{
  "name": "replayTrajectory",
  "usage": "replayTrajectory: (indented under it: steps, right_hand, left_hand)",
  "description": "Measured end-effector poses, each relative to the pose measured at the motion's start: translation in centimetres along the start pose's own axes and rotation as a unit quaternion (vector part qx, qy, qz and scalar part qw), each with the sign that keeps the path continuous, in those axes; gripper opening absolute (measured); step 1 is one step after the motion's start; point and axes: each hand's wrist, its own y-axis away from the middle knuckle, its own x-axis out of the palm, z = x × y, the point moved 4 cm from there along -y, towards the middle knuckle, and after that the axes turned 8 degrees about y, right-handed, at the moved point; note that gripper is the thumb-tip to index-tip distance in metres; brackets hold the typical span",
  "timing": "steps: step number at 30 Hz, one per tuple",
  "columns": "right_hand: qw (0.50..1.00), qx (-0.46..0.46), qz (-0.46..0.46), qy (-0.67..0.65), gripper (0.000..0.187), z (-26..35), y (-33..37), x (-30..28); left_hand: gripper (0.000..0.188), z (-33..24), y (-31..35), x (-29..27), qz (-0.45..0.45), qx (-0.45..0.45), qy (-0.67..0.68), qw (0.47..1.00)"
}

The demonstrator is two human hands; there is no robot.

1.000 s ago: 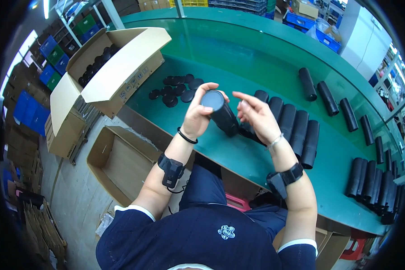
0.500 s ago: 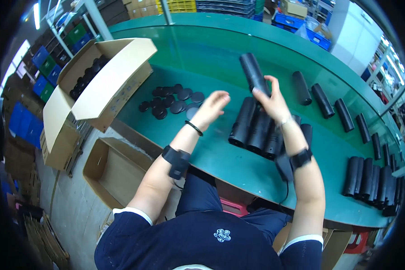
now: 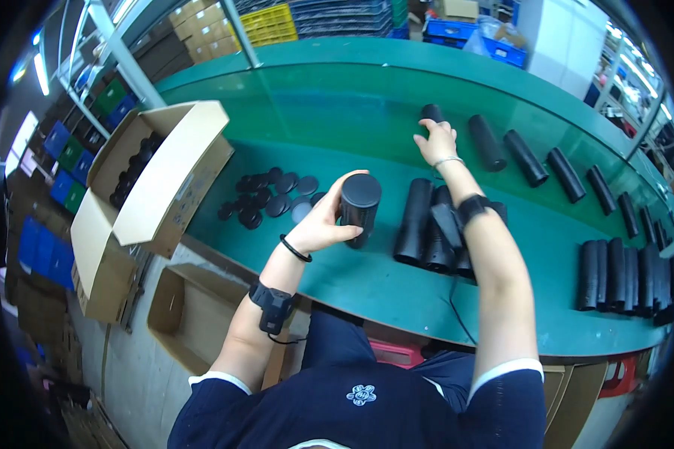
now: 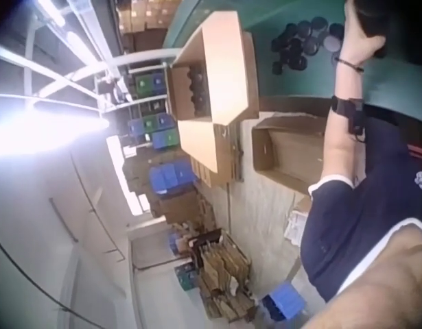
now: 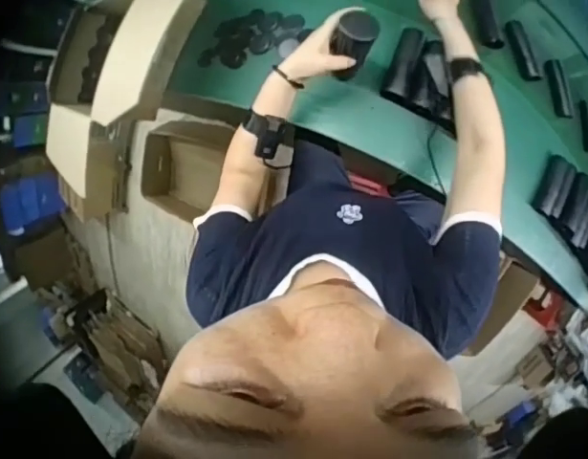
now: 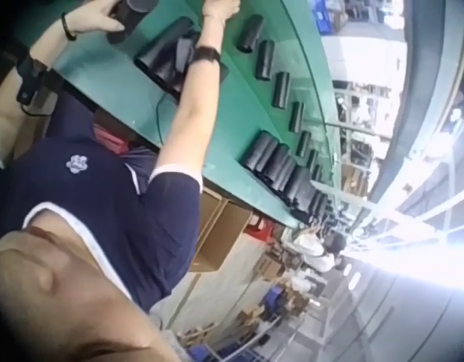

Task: Assembling binocular components and organizing them into cardboard boxes at a production station.

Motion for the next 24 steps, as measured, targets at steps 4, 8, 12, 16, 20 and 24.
replayTrajectory:
  steps: [4,8,12,16,20,24]
  right_hand:
    - [0.654,0.051,0.377,-0.654,0.029,10.1,8.4,-8.9]
    - [0.669,0.013,0.335,-0.664,0.027,12.7,12.9,-11.2]
    - [0.673,0.035,0.289,-0.681,0.024,11.2,14.8,-11.7]
    - [0.824,-0.095,0.246,-0.502,0.044,11.9,15.0,-13.0]
    - [0.890,-0.235,0.053,-0.387,0.081,11.5,18.4,-15.7]
    - [0.917,-0.158,0.022,-0.366,0.099,6.7,21.3,-19.7]
  left_hand:
    - [0.077,0.2,2.2,-0.5,-0.052,0.030,-0.052,0.997]
    - [0.072,-0.1,3.6,0.7,-0.087,0.040,-0.003,0.995]
    - [0.062,-0.5,3.3,3.1,-0.119,0.082,0.002,0.989]
    - [0.057,-0.7,4.1,2.3,-0.166,0.068,-0.009,0.984]
    - [0.062,-3.7,4.1,4.4,-0.065,0.092,0.445,0.889]
    - [0.076,-4.3,1.1,10.2,0.031,0.019,0.552,0.833]
